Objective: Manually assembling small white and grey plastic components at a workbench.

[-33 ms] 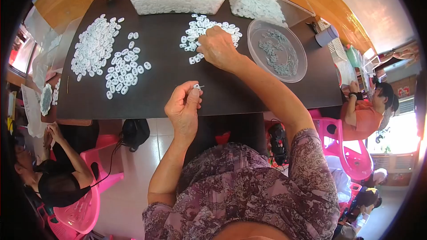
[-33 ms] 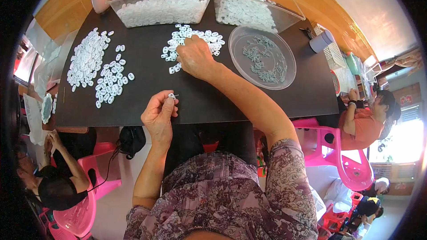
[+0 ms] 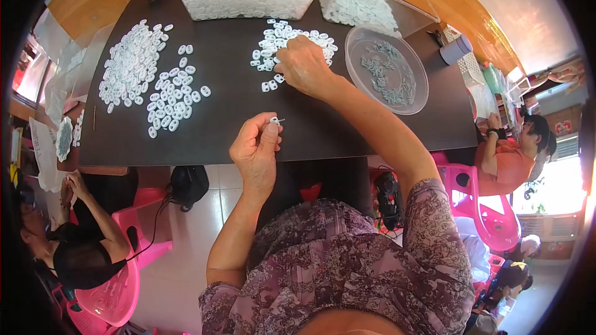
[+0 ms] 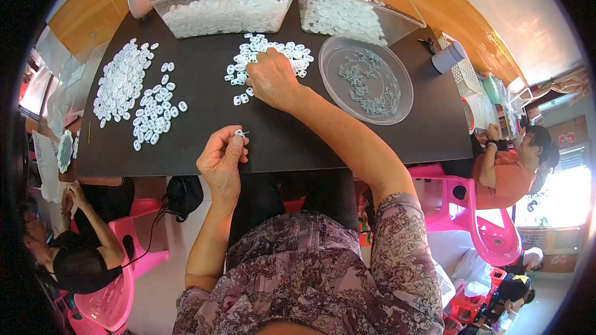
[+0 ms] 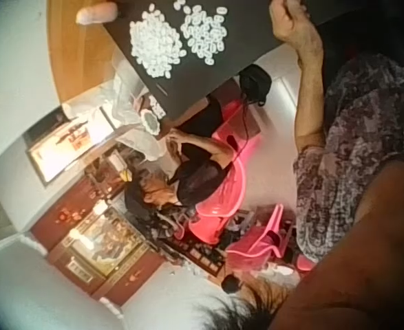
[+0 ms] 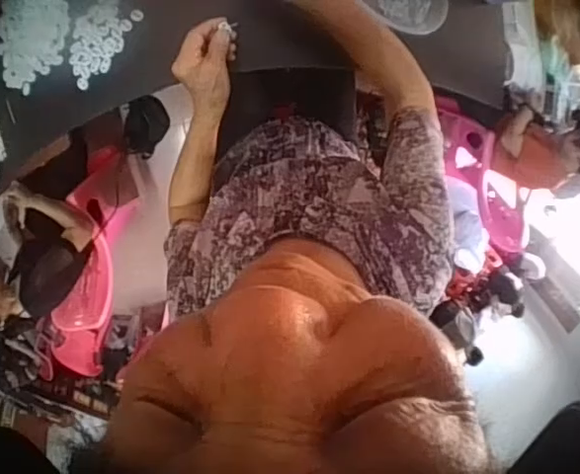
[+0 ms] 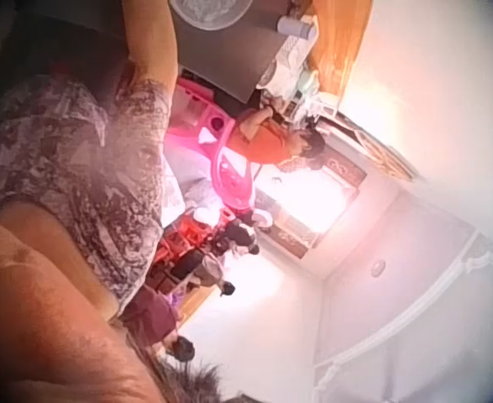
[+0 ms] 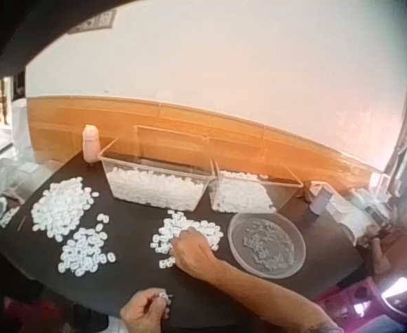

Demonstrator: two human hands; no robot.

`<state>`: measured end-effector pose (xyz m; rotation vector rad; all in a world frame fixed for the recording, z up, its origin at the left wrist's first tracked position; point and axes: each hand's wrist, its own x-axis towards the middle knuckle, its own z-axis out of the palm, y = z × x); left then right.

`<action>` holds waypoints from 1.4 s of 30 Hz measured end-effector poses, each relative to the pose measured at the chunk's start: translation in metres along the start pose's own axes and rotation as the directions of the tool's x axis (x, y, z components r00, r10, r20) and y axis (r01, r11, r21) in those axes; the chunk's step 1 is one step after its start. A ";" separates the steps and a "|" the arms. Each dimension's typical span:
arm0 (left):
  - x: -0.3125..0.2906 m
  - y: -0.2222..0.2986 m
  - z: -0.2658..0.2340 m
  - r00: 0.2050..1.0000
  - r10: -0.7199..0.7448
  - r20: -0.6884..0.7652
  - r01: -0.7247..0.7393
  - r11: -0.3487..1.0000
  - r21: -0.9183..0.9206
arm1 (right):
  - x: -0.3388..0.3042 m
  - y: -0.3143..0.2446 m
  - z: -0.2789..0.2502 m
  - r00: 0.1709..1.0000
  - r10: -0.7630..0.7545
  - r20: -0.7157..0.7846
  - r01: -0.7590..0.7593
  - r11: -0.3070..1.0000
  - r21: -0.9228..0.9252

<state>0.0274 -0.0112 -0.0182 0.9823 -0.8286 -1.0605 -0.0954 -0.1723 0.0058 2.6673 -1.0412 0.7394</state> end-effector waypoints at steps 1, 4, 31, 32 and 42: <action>0.001 -0.001 0.000 1.000 0.022 0.000 -0.022 1.000 -0.002 | 0.002 0.001 0.001 1.000 0.000 0.000 0.000 1.000 -0.001; 0.001 0.000 0.001 1.000 0.021 -0.001 -0.021 0.999 -0.029 | 0.006 0.004 0.004 0.999 0.024 0.025 -0.024 1.000 -0.009; -0.013 0.025 0.003 0.997 -0.065 0.034 0.067 0.994 -0.091 | -0.067 -0.067 -0.074 0.724 0.395 0.566 -0.600 -0.044 0.799; -0.014 0.024 0.003 0.997 -0.065 0.033 0.068 0.994 -0.091 | -0.067 -0.068 -0.074 0.716 0.404 0.569 -0.593 -0.077 0.801; -0.016 0.020 0.005 0.993 -0.119 0.013 0.120 0.990 -0.070 | -0.073 -0.073 -0.068 0.731 0.393 0.558 -0.571 -0.096 0.815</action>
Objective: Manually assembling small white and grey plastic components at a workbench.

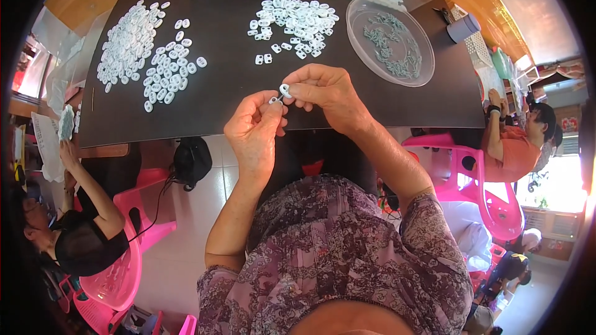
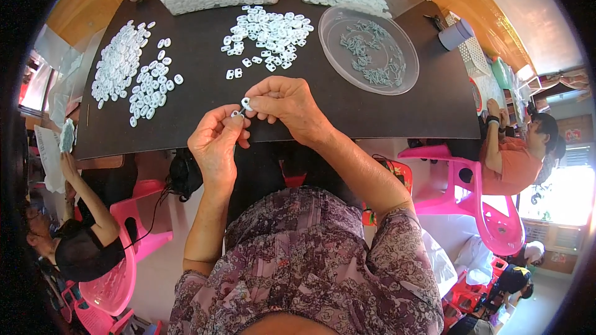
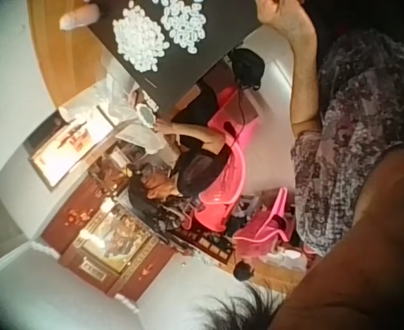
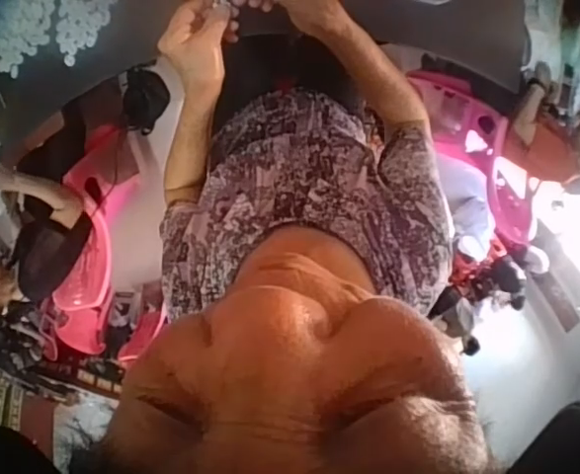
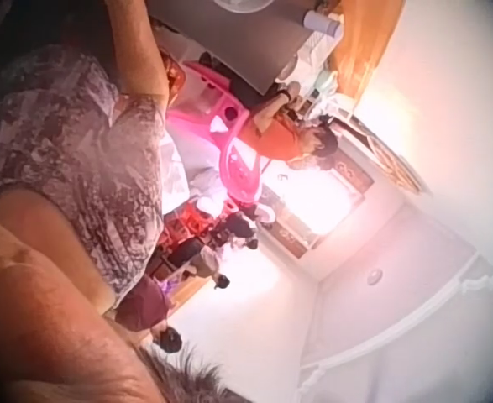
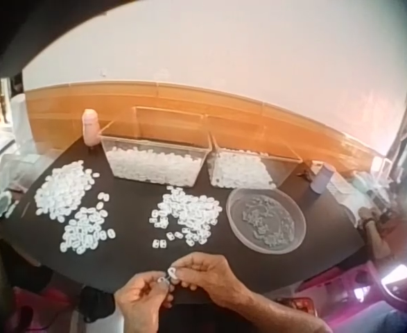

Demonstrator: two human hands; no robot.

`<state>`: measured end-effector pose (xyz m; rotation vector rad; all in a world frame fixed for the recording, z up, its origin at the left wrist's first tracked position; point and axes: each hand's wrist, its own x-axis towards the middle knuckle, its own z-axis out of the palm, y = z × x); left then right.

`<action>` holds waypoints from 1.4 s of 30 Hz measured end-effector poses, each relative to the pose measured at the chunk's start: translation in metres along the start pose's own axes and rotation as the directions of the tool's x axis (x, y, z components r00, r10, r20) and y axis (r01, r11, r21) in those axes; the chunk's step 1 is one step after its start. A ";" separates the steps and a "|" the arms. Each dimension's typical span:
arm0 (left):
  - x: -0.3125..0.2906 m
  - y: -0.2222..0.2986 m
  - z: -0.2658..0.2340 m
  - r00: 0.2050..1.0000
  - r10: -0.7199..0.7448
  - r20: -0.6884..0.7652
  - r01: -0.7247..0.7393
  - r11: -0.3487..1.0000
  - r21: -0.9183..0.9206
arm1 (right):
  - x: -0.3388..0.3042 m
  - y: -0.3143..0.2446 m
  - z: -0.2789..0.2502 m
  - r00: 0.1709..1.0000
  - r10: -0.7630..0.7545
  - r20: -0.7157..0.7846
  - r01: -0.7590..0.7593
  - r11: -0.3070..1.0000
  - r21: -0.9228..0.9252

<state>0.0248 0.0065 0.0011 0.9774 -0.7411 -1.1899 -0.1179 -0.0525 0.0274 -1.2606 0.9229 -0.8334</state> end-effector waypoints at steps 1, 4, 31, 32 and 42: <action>0.000 0.000 0.000 1.000 -0.001 -0.005 0.001 1.000 0.011 | 0.000 0.001 0.000 1.000 0.001 0.001 -0.001 1.000 0.000; 0.000 -0.003 -0.001 1.000 -0.001 -0.006 0.001 1.000 0.009 | -0.001 0.002 0.002 1.000 -0.014 -0.012 0.014 1.000 -0.017; -0.003 -0.008 -0.003 0.991 0.117 0.061 -0.123 0.986 0.116 | -0.009 0.012 0.011 0.974 -0.202 -0.103 0.187 0.973 -0.138; -0.003 -0.009 -0.003 0.991 0.116 0.062 -0.123 0.986 0.116 | -0.010 0.012 0.011 0.973 -0.200 -0.111 0.182 0.971 -0.157; -0.001 -0.011 -0.001 0.992 0.102 0.074 -0.103 0.995 0.006 | -0.011 0.012 0.017 0.958 -0.261 -0.120 0.239 0.956 -0.171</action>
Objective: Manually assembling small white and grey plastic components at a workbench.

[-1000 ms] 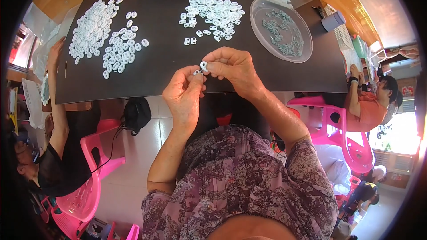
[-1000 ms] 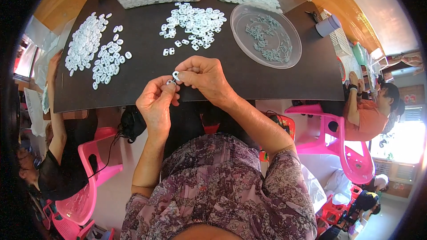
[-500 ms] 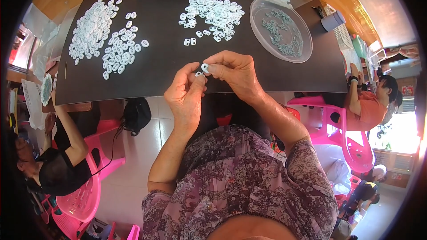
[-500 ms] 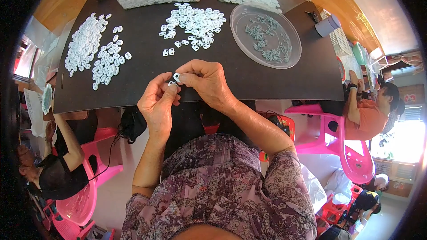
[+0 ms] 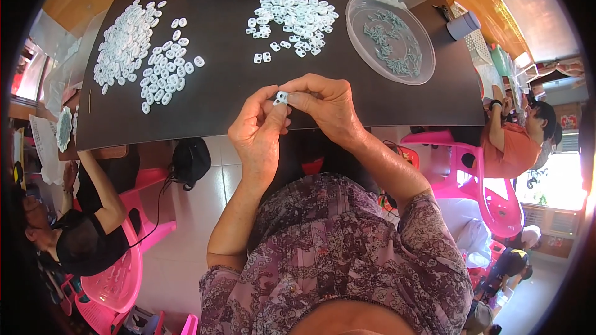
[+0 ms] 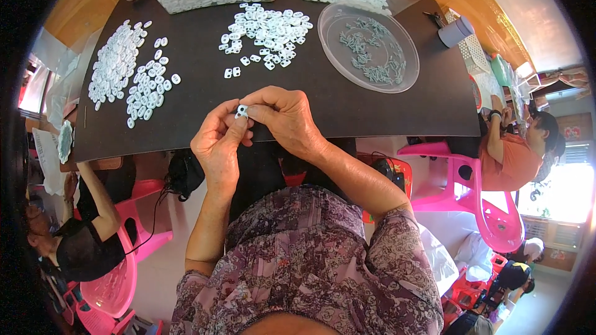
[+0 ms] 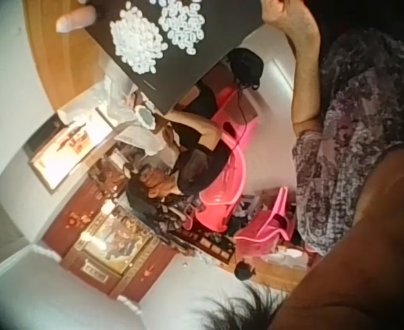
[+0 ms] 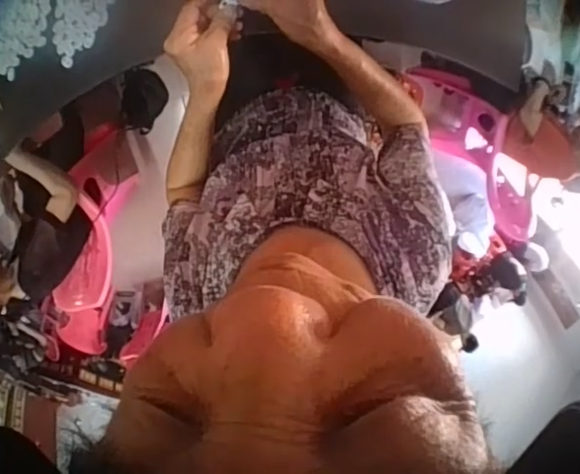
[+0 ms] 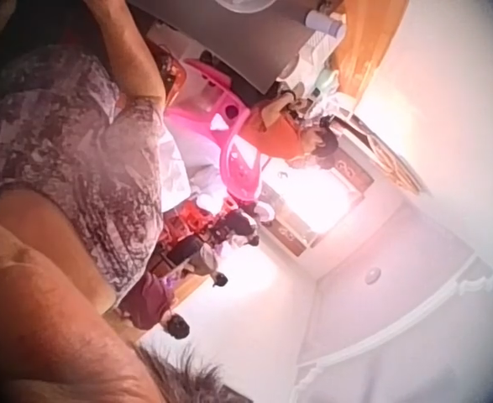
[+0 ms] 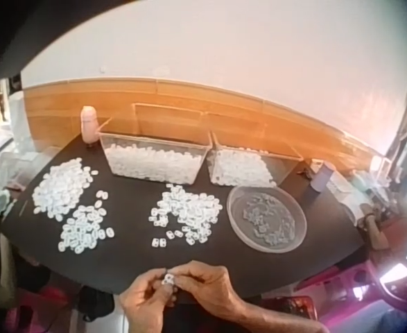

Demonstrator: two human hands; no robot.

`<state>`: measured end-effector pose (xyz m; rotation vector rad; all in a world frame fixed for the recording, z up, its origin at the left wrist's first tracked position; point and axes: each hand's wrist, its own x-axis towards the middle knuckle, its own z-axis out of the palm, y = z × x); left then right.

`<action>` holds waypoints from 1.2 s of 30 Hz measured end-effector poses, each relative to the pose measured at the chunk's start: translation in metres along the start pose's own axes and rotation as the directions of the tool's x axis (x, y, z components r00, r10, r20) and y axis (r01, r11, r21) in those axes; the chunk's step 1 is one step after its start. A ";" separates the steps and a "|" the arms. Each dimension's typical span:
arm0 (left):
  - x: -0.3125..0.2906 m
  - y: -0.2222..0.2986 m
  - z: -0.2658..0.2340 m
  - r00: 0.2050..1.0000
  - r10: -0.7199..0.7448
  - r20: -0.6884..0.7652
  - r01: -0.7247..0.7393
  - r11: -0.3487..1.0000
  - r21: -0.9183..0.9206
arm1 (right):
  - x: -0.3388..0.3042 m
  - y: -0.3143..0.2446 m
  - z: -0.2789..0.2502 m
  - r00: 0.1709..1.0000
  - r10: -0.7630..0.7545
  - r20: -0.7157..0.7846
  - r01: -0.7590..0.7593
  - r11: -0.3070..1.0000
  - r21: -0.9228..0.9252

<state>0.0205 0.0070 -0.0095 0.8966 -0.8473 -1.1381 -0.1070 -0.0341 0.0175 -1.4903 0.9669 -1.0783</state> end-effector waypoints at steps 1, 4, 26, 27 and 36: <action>0.000 -0.001 0.000 1.000 -0.012 0.003 0.012 0.999 -0.044 | 0.000 0.000 -0.001 1.000 0.001 -0.003 -0.001 1.000 0.000; 0.001 -0.002 0.001 1.000 -0.018 0.025 0.020 0.997 -0.080 | -0.001 0.001 -0.004 0.999 0.023 0.028 -0.021 0.999 -0.042; 0.004 0.007 0.019 0.986 -0.114 -0.119 0.087 0.974 -0.210 | -0.007 0.002 -0.004 0.940 -0.340 0.014 0.313 0.848 -0.428; 0.003 0.007 0.018 0.986 -0.125 -0.107 0.099 0.970 -0.222 | -0.006 0.002 -0.004 0.900 -0.434 0.040 0.394 0.771 -0.500; 0.002 0.000 0.009 0.997 -0.057 -0.048 0.052 0.993 -0.102 | -0.010 0.009 -0.004 0.850 -0.527 0.013 0.453 0.718 -0.528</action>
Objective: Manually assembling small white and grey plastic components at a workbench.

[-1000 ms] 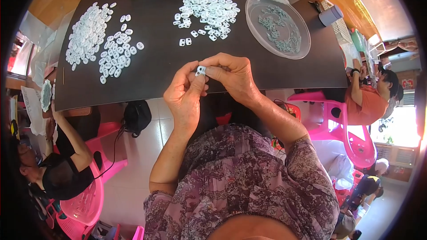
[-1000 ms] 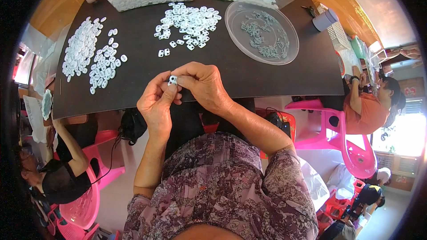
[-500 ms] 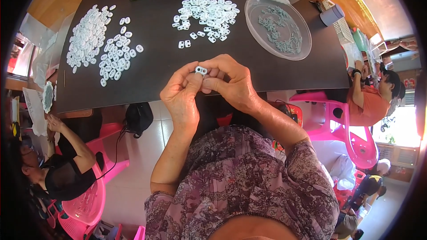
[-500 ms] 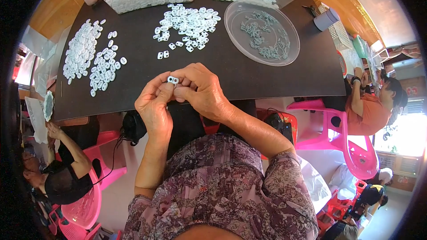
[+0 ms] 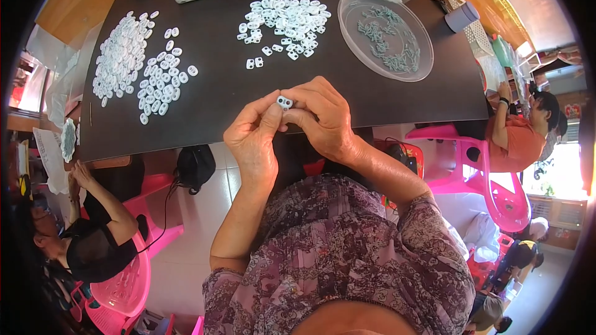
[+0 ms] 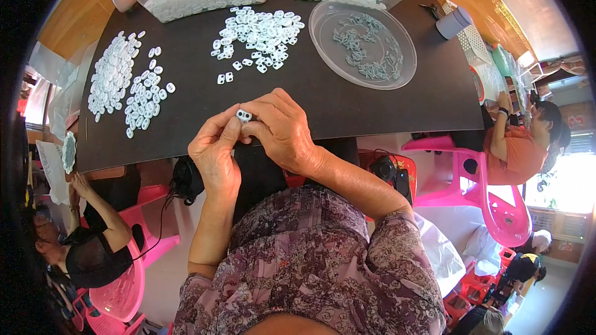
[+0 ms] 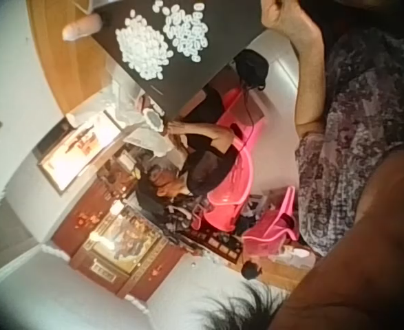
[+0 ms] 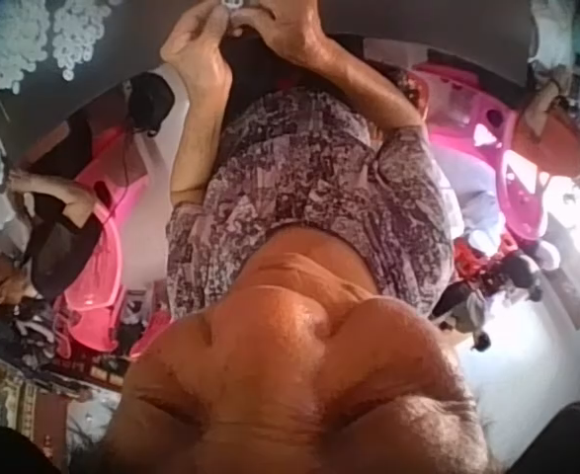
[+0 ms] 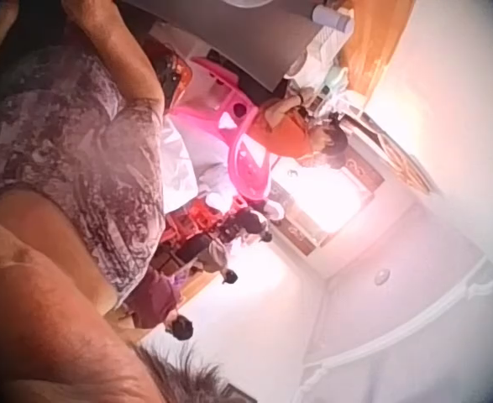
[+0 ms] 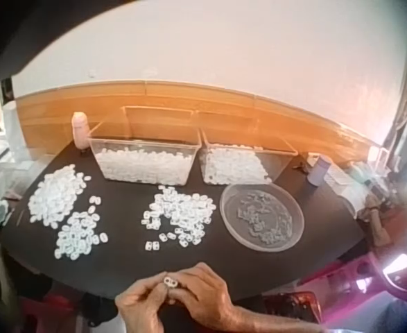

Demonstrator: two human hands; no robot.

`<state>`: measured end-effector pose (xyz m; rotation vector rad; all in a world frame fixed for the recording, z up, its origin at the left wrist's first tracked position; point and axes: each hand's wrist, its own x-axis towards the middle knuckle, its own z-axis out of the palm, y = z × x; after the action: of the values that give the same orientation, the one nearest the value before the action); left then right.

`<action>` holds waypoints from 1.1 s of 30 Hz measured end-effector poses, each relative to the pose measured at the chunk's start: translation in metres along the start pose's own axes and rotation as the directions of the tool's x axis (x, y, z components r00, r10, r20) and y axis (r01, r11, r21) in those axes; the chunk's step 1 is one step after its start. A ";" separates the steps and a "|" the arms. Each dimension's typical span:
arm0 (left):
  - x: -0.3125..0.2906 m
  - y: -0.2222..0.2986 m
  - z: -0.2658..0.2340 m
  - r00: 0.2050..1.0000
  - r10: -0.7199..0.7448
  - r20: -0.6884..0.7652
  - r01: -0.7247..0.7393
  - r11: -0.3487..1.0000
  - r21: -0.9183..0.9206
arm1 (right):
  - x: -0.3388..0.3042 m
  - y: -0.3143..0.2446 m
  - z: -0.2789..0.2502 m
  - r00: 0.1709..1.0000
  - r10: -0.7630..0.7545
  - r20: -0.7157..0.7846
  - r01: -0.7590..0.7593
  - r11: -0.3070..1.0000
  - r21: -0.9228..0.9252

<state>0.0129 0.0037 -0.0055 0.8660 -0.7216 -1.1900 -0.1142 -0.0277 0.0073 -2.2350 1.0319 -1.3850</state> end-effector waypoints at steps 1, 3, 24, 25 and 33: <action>0.000 0.000 -0.001 1.000 0.025 0.013 -0.025 1.000 0.014 | 0.000 -0.001 0.000 1.000 0.001 -0.001 -0.001 1.000 -0.001; 0.001 0.001 -0.004 0.999 0.026 0.035 -0.026 1.000 -0.002 | 0.001 -0.005 -0.002 1.000 -0.010 0.011 0.010 1.000 0.003; -0.004 -0.008 -0.002 0.971 0.227 0.075 -0.225 0.974 -0.036 | -0.004 -0.012 0.008 0.988 -0.113 -0.108 0.112 0.994 -0.016; -0.004 -0.010 -0.002 0.961 0.266 0.077 -0.266 0.964 -0.017 | -0.005 -0.013 0.009 0.988 -0.114 -0.108 0.112 0.994 -0.016; -0.012 -0.017 0.001 0.966 0.260 -0.016 -0.260 0.965 -0.028 | -0.010 -0.013 0.015 0.988 -0.107 -0.114 0.108 0.994 0.000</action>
<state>0.0014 0.0127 -0.0207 0.7281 -0.7796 -0.9578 -0.0980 -0.0136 0.0014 -2.2604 0.9535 -1.5750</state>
